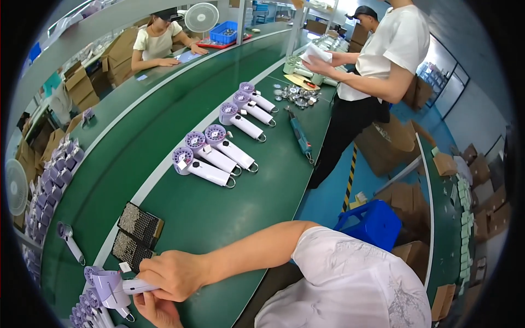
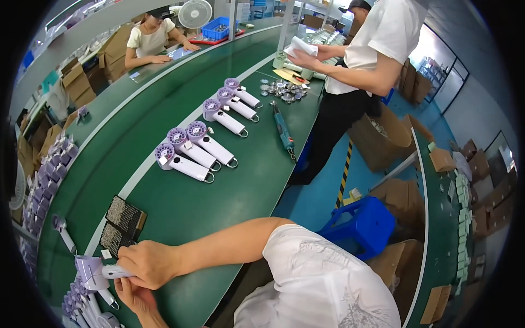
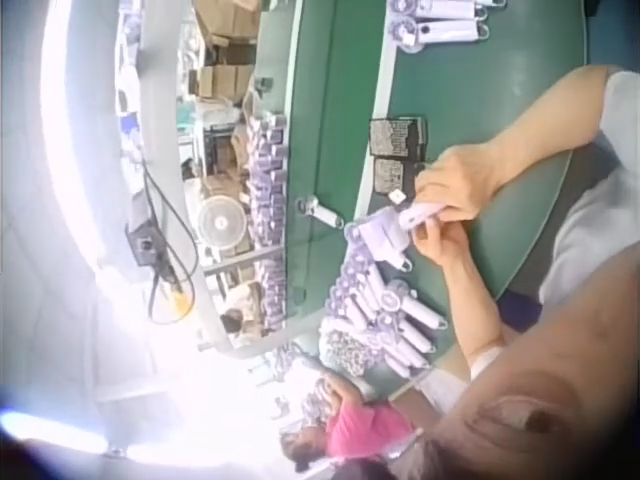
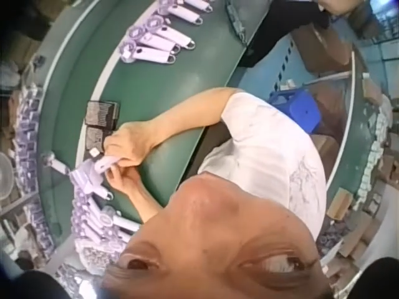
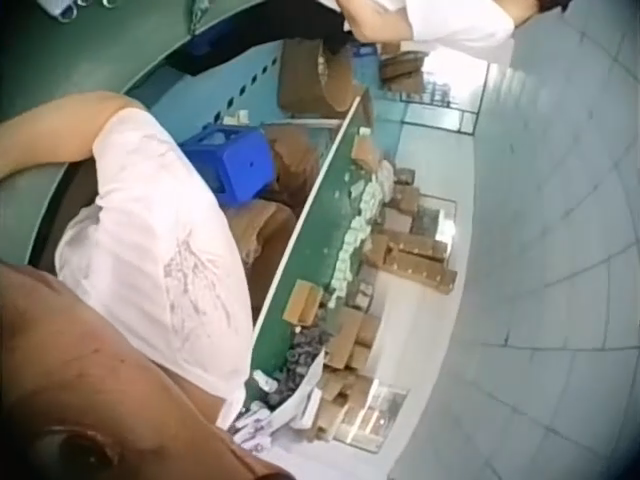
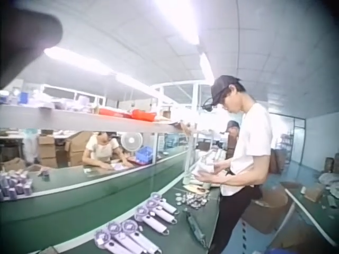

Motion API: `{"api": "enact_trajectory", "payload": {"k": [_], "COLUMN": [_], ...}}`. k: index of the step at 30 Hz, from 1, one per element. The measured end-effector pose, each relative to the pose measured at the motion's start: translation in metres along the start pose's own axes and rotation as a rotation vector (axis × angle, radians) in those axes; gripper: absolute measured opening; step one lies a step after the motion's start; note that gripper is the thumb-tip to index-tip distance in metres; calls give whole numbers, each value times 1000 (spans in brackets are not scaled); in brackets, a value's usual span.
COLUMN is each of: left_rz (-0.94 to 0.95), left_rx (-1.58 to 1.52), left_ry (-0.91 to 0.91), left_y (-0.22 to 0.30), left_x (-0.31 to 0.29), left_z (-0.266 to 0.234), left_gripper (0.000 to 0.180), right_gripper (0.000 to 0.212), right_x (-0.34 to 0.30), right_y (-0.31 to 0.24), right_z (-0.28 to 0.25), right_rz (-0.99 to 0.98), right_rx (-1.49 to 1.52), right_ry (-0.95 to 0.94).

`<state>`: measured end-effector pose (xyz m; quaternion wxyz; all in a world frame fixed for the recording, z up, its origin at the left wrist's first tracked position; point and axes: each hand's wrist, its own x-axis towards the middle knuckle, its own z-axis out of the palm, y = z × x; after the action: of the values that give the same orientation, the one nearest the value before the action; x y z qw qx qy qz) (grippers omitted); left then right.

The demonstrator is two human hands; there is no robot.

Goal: The person assembles portable fans by driving screws into the fan bodies using an electric screwdriver, testing the fan buttons and folding the fan heads, and placing the fans onto the conveyor table.

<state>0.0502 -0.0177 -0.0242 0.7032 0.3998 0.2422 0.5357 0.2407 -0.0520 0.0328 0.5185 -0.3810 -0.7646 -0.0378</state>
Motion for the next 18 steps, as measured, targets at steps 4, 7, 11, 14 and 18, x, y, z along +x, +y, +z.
{"api": "enact_trajectory", "payload": {"k": [4,7,11,14,18], "left_rz": [21,56,5,21,13], "left_rx": [11,54,-114,-101,-44], "left_ry": [-3,102,-15,-104,-103], "left_y": [5,23,9,11,21], "left_x": [-2,-13,6,11,5], "left_z": [-2,19,26,29,16], "left_gripper": [48,59,55,52,51], "right_gripper": [40,42,35,35,39], "right_x": [5,14,21,26,24], "right_y": [-2,-8,4,1,-3], "right_z": [5,13,-9,-15,-4], "right_rz": [-30,27,-13,64,108], "right_rx": [-5,104,-30,37,105], "right_ry": [15,4,82,20,-36]}}
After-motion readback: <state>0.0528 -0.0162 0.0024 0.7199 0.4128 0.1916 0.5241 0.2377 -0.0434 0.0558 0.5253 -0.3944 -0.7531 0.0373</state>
